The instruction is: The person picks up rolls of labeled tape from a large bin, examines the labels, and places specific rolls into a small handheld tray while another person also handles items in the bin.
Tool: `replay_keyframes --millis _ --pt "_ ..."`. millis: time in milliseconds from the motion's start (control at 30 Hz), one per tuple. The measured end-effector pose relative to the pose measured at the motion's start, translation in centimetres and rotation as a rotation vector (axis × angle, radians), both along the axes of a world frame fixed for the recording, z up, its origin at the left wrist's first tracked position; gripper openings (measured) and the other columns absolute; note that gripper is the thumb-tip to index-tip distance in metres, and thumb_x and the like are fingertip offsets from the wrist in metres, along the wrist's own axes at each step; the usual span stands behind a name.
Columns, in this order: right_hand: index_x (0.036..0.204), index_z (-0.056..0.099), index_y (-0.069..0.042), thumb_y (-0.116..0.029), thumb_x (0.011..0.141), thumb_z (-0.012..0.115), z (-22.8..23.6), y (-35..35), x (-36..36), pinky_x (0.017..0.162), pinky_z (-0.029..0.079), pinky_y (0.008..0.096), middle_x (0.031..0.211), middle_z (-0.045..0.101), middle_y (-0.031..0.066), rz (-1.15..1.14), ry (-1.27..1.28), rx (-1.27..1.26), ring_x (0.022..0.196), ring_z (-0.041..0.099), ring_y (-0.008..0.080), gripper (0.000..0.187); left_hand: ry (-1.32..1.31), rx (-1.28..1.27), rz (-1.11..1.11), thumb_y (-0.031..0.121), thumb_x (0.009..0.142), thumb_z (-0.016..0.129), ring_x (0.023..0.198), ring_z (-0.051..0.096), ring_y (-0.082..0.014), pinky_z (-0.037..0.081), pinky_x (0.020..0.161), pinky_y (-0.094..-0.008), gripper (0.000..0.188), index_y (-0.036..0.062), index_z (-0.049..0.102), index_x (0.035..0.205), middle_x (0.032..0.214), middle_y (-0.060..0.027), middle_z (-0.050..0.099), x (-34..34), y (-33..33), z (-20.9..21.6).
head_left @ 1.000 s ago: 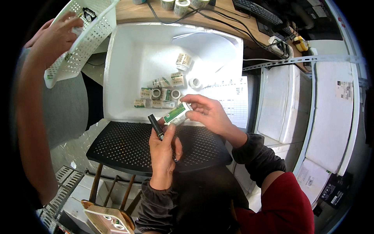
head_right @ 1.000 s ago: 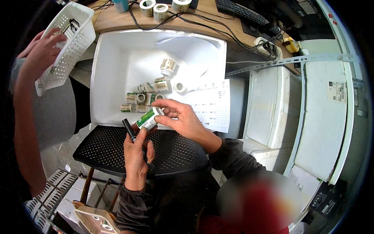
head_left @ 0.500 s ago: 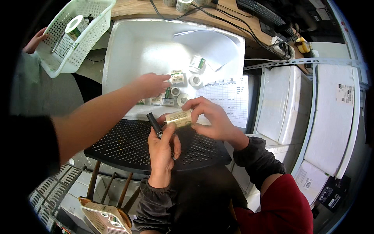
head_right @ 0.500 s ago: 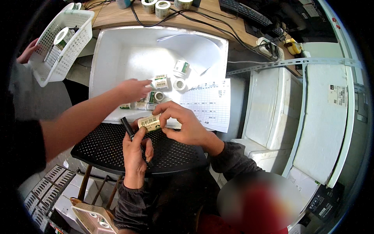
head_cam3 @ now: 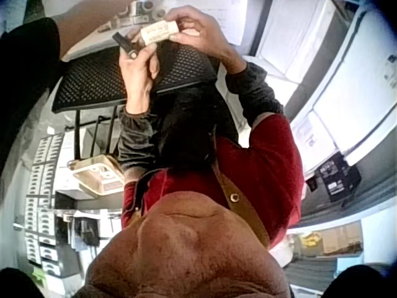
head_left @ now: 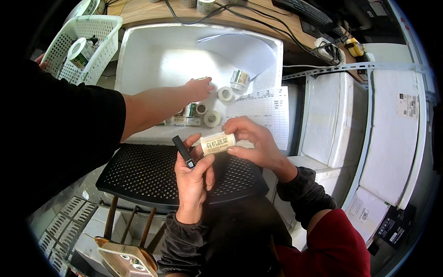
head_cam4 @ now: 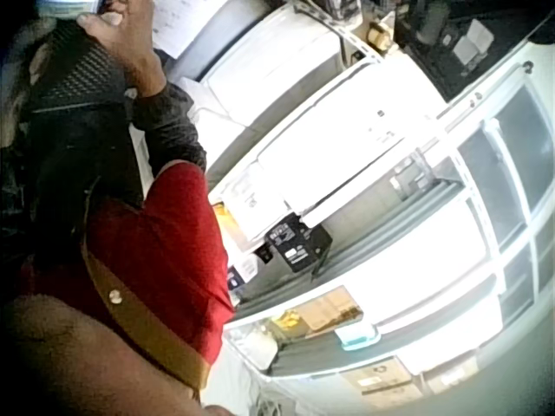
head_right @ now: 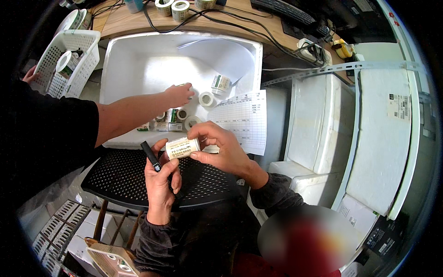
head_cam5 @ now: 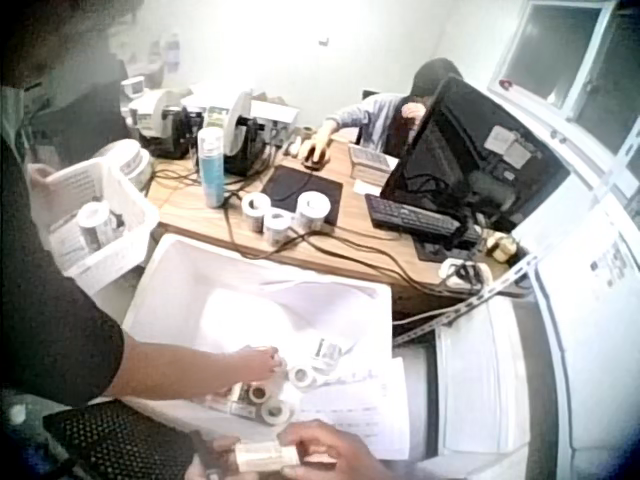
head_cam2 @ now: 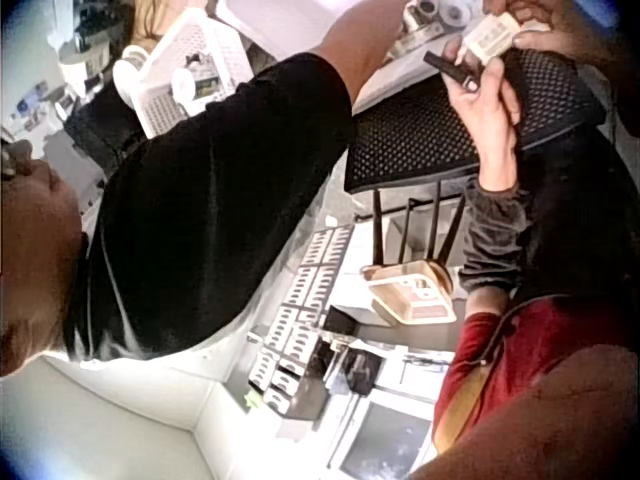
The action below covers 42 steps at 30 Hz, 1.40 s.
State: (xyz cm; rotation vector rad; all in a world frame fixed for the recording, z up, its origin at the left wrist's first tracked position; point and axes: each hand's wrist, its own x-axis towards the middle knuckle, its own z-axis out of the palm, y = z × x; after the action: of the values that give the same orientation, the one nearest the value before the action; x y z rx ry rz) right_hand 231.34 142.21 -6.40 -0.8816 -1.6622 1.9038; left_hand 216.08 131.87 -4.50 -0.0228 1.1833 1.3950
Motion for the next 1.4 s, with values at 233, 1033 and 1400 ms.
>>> replay_keyframes --millis 233,1033,1400 --pt "0.092 0.058 -0.008 0.003 0.068 0.071 0.5 0.2 0.4 0.083 0.046 0.0293 0.113 0.052 0.0071 0.051 -0.136 0.295 0.099 0.056 0.0186 0.029 -0.023 0.002 0.022 0.0 0.083 0.057 0.036 0.042 -0.0069 0.031 0.029 -0.0185 0.044 0.0 0.041 0.125 0.094 -0.014 0.06 0.4 -0.2 -0.3" --pt "0.086 0.058 -0.006 0.003 0.074 0.069 0.9 -1.1 0.4 0.079 0.048 0.0294 0.111 0.049 0.0076 0.046 -0.162 0.396 0.092 0.056 0.0193 0.019 -0.009 -0.073 0.029 0.011 0.09 0.055 0.034 0.037 -0.0083 0.029 0.027 -0.0209 0.03 0.0009 0.045 0.116 0.064 -0.0033 0.05 1.5 -0.7 -1.3" --pt "0.085 0.056 -0.005 0.004 0.073 0.068 0.8 -1.1 -0.3 0.08 0.048 0.0295 0.113 0.049 0.0087 0.084 -0.219 0.383 0.098 0.055 0.0219 0.019 -0.029 -0.089 0.036 0.013 0.089 0.058 0.037 0.038 -0.0074 0.028 0.029 -0.0206 0.031 0.0007 0.046 0.115 0.077 -0.0057 0.055 0.8 -1.2 -1.1"
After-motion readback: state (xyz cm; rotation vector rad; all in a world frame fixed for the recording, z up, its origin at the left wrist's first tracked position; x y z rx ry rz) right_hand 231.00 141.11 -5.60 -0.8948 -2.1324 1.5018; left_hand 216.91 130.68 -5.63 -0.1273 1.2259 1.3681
